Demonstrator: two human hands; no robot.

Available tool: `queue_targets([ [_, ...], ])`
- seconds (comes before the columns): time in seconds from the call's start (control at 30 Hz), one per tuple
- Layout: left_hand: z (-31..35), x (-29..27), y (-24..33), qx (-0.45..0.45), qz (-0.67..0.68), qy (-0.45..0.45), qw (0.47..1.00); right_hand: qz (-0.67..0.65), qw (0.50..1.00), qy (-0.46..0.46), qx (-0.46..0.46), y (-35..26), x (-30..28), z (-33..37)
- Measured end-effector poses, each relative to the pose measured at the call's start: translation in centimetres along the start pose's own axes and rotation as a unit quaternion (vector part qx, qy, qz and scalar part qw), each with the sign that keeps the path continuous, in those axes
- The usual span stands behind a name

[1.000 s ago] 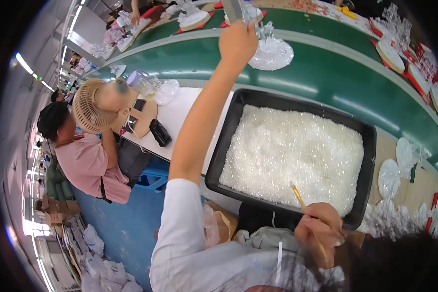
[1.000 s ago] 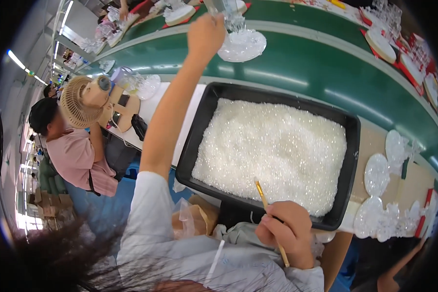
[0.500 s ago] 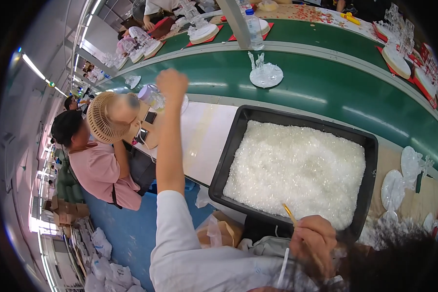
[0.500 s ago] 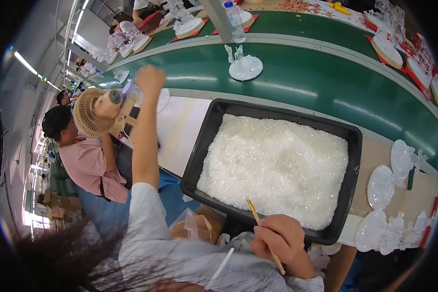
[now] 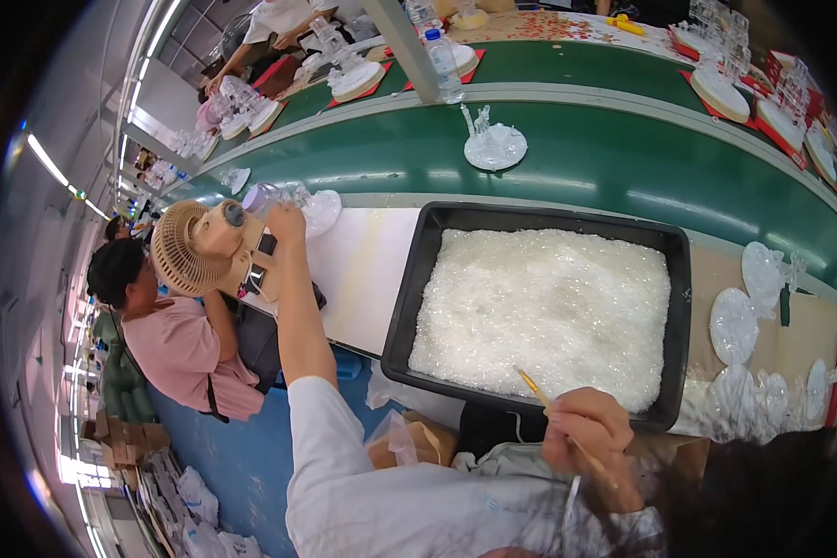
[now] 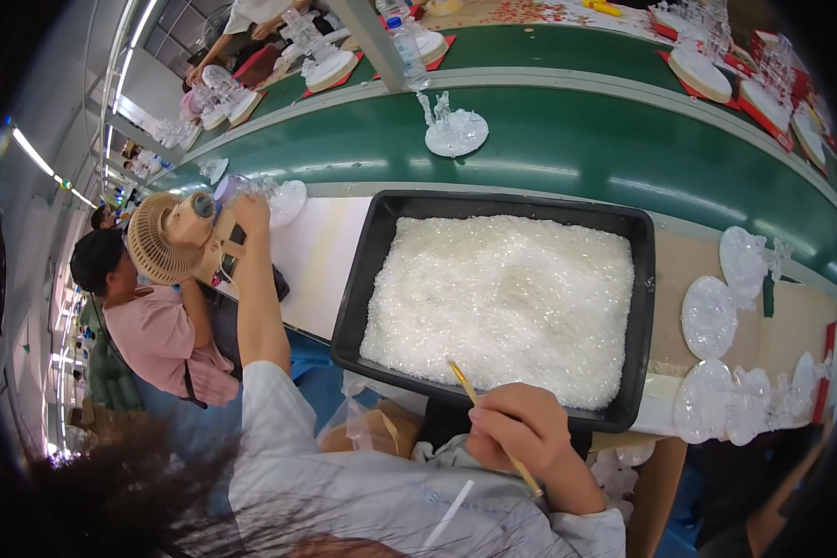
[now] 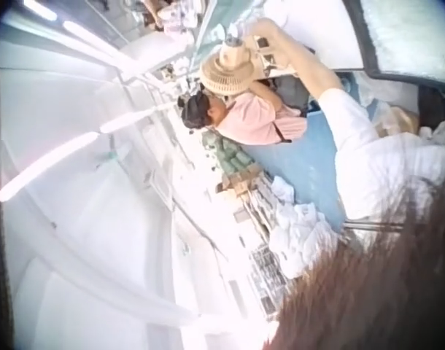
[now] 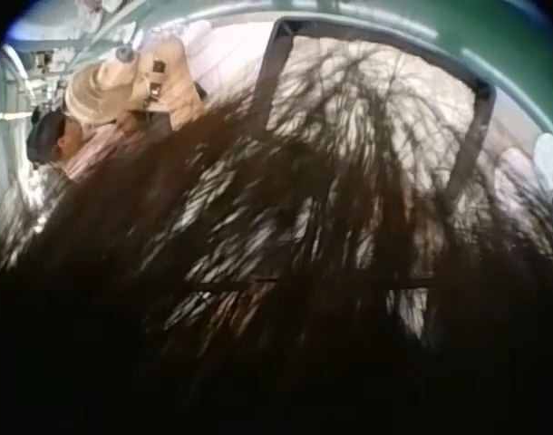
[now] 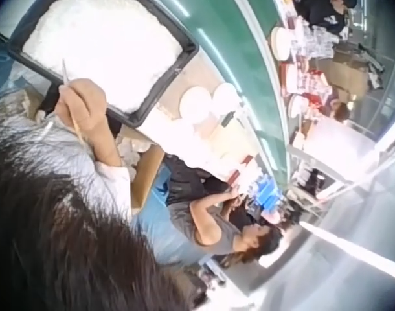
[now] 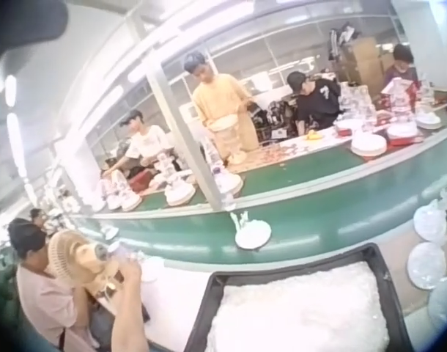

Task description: Applying small decorative beads to a transparent light fixture component using a brush and adhesive.

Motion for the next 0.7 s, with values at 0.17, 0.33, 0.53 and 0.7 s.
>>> queue_targets([
  [0.17, 2.7, -5.9, 15.7, 0.176, 0.161, -0.011, 0.971, -0.050, 0.990, 0.069, 0.113, 2.2, -2.4, 0.8],
  [0.33, 11.9, -15.7, 31.2, 0.265, 0.302, -0.076, 0.913, -0.072, 0.980, 0.111, 0.152, 3.2, -4.9, -0.3],
  [0.53, 21.9, -20.1, 38.9, 0.352, 0.370, -0.180, 0.841, -0.097, 0.972, 0.169, 0.133, 4.1, -6.5, 0.1],
  [0.7, 25.0, -19.7, 38.9, 0.341, 0.438, -0.245, 0.795, -0.035, 0.987, 0.086, 0.128, 3.6, -4.9, -0.3],
])
Point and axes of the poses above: each hand's wrist, its own z-axis away from the middle knuckle, its own x-axis out of the palm, y = z × x, the point moved 9 cm from there along -z, towards the middle knuckle, and after that the axes turned 5 degrees about z, right-handed, at the moved point
